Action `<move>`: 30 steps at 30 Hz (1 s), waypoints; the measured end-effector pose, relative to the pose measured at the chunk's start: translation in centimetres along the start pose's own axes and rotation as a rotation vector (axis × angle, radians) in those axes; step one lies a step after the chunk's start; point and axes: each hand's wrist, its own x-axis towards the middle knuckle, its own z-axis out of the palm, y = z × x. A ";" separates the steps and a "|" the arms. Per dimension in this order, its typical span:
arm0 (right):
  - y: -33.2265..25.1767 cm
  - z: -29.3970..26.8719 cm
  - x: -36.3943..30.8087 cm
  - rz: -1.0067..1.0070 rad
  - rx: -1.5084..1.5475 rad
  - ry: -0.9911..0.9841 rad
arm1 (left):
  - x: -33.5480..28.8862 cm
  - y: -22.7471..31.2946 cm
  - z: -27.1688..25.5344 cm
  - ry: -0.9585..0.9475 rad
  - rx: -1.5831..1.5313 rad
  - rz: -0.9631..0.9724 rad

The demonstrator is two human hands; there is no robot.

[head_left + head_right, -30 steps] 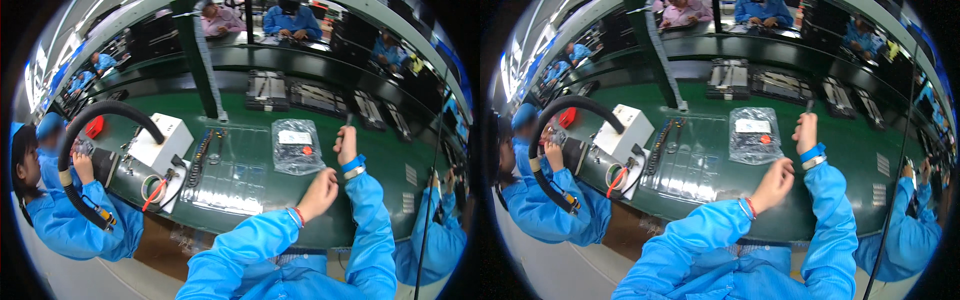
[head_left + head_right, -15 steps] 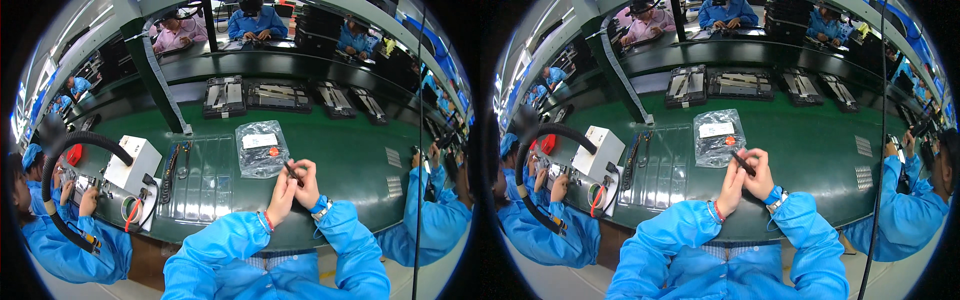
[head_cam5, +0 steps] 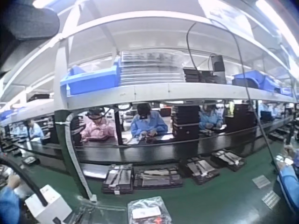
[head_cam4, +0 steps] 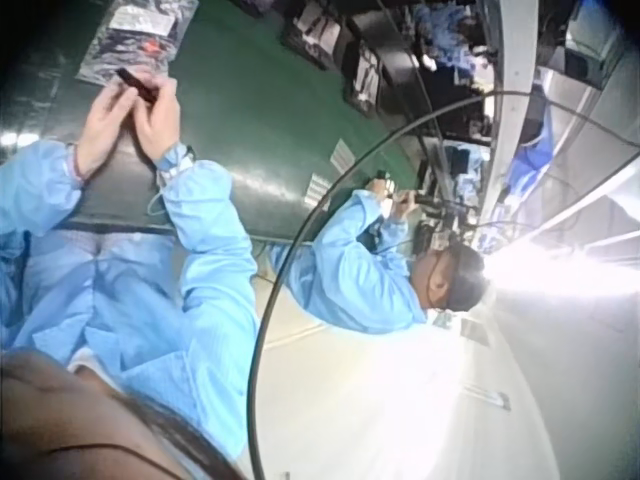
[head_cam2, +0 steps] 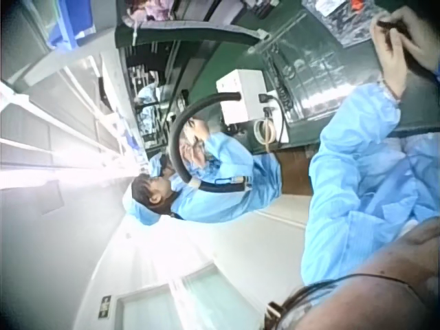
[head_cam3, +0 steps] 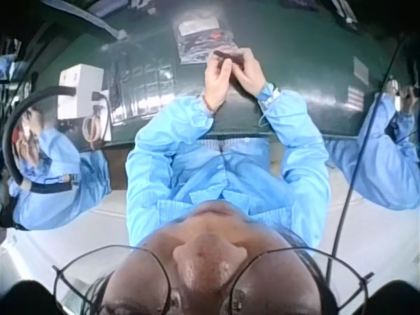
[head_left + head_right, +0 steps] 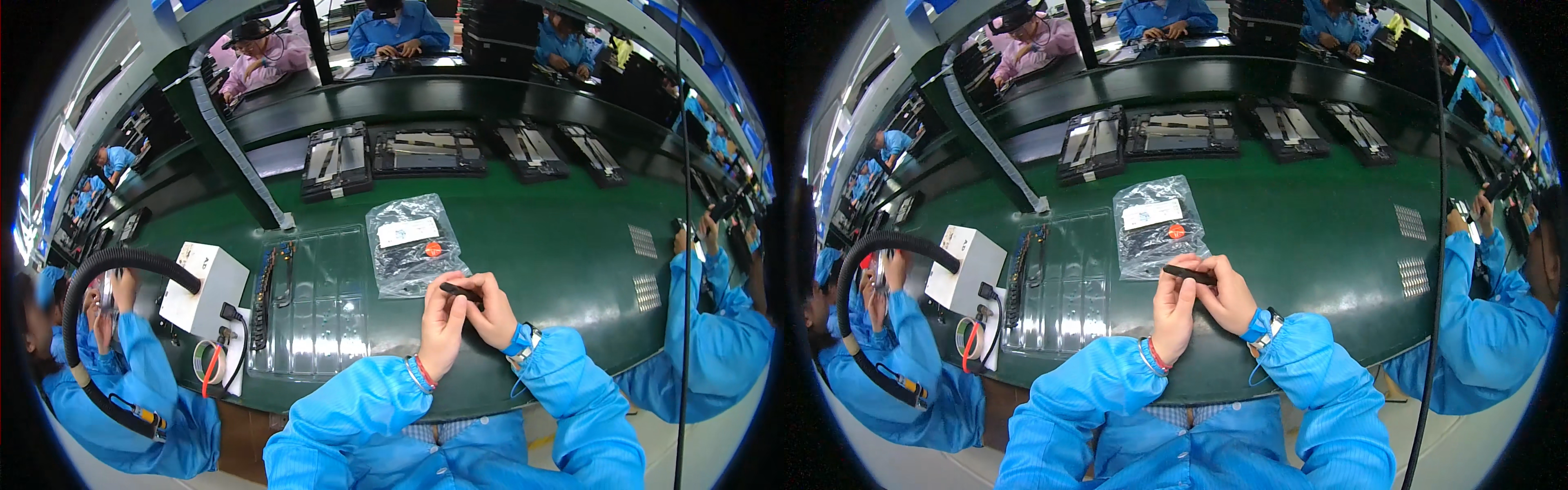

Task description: The person assembles electronic components on a green workbench, using a black tool to press parts into a device chassis. They handle multiple chassis units, placing them into clear plastic trays and retrieving new ones from a blue bin. The person also organizes small components from a plastic bag into a clear tray.

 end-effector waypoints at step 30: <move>-0.6 -0.7 0.7 -0.116 -0.231 -0.092 | 0.4 0.7 0.2 0.042 -0.203 -0.143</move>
